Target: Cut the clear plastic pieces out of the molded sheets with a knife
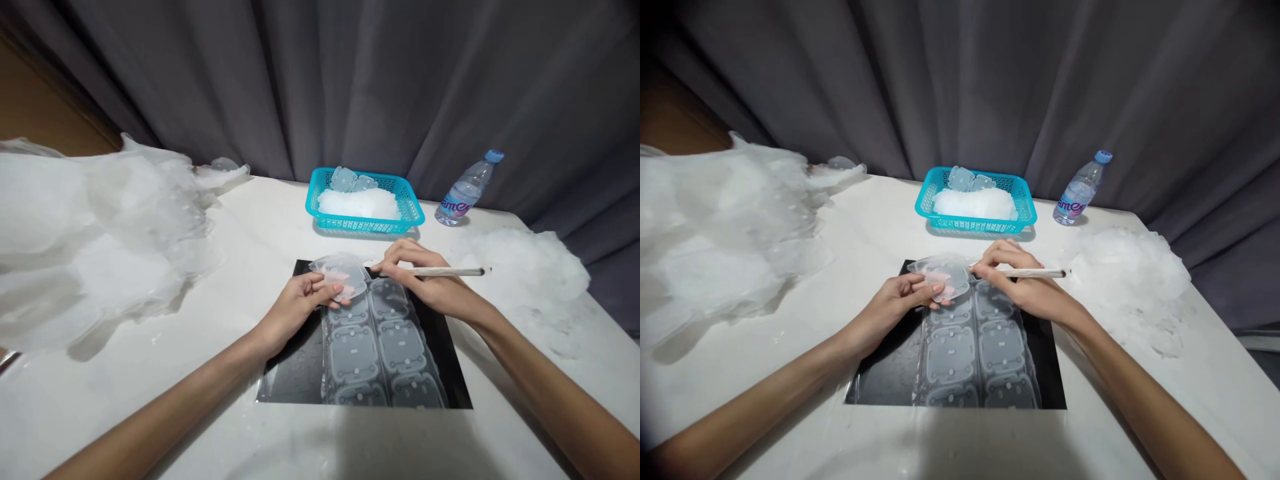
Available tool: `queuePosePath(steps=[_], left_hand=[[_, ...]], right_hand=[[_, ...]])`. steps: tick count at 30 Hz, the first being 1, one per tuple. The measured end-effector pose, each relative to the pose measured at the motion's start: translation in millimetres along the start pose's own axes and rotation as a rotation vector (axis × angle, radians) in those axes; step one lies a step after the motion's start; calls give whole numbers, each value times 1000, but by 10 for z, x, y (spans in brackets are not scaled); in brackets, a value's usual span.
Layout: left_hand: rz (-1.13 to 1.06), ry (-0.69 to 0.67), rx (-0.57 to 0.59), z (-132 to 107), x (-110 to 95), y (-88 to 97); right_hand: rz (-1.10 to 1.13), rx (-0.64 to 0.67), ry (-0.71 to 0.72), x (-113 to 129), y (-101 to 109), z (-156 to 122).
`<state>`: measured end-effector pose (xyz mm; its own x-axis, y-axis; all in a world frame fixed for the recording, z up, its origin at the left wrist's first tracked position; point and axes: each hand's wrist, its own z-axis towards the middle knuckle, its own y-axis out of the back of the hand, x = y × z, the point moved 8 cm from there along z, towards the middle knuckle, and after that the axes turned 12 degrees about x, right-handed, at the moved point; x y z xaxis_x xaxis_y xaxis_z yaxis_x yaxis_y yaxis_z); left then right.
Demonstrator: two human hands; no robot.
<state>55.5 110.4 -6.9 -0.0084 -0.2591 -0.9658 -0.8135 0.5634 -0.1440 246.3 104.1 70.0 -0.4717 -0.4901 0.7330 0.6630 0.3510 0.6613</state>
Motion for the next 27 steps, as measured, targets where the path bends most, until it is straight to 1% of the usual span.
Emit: queuePosePath(steps=[1,3,5,7,9,12,15,18,21,25,27], left_hand=[[-10,-1,-2,-5,0,2],[-26,-13,-4,-13,-7,1],[-34,-22,-12,-16,-7,6],[-51,-29,-19,-14,3,14],[-79,-36,-25,-10,22,22],[-138,-59,-38,-4,35,23],[-190,-93,-28,0,7,-13],[-230,-100,-24,-7,-22,-56],[-262,-89,-17,-10,-25,-87],[-241,-52,23,12,20,-132],[-227,-43,10,13,40,-140]], right_hand=[[-63,-48,-7,-53,35,-5],[-135,-85,-19,-147,-23,-4],[-140,-44,-26,-199,-197,17],[-94,46,-46,-209,-391,48],[4,85,-91,-204,-475,69],[191,57,-150,-192,-413,81],[280,85,-169,-192,-347,89],[273,101,-184,-229,-319,89],[235,85,-182,-232,-308,85],[172,52,-168,-135,-300,68],[134,31,-158,-88,-315,61]])
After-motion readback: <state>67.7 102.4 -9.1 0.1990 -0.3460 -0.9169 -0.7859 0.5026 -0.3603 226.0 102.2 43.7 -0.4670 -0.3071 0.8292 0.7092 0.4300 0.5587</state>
